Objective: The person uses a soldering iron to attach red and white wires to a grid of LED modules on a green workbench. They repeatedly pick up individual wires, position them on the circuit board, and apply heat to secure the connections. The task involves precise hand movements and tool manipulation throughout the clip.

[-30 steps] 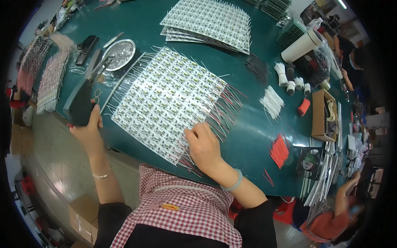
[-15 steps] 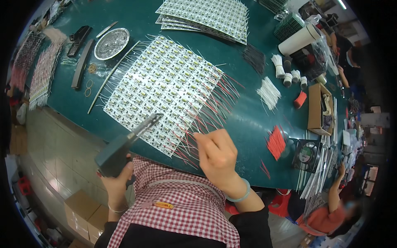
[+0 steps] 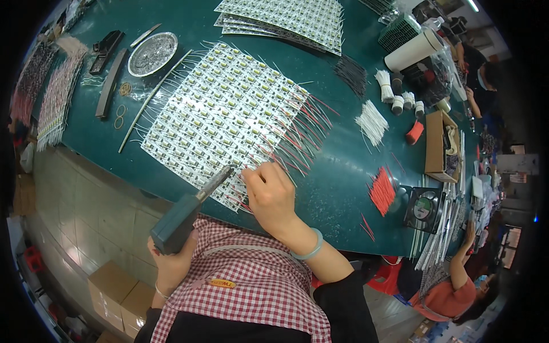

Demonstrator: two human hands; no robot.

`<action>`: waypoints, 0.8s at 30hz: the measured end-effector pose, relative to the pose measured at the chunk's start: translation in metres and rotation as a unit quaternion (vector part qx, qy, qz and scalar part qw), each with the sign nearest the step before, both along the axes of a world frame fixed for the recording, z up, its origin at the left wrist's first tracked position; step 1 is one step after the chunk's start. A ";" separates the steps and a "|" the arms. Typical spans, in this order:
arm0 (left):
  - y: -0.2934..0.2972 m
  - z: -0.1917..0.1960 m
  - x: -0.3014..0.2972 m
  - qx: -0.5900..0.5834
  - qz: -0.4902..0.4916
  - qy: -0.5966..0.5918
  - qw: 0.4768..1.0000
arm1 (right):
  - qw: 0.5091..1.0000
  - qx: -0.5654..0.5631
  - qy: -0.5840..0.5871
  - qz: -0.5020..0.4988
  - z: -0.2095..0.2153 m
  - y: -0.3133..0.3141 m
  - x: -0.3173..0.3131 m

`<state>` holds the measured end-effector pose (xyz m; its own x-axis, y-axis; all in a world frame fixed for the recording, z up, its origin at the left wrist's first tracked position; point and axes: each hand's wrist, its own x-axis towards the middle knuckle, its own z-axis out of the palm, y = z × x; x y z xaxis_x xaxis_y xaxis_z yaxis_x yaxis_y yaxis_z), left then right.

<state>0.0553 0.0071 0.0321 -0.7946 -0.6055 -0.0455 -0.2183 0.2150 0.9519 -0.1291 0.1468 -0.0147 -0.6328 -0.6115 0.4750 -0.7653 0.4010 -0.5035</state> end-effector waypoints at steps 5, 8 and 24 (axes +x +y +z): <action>0.002 0.003 -0.005 0.018 -0.005 -0.011 1.000 | 1.000 -0.002 0.001 -0.004 -0.002 0.000 0.001; 0.002 0.001 -0.006 0.006 -0.013 -0.007 1.000 | 1.000 0.002 0.001 -0.007 -0.001 0.000 0.001; 0.001 -0.004 -0.005 -0.034 -0.025 0.002 0.999 | 1.000 0.013 0.016 -0.008 0.000 -0.001 0.001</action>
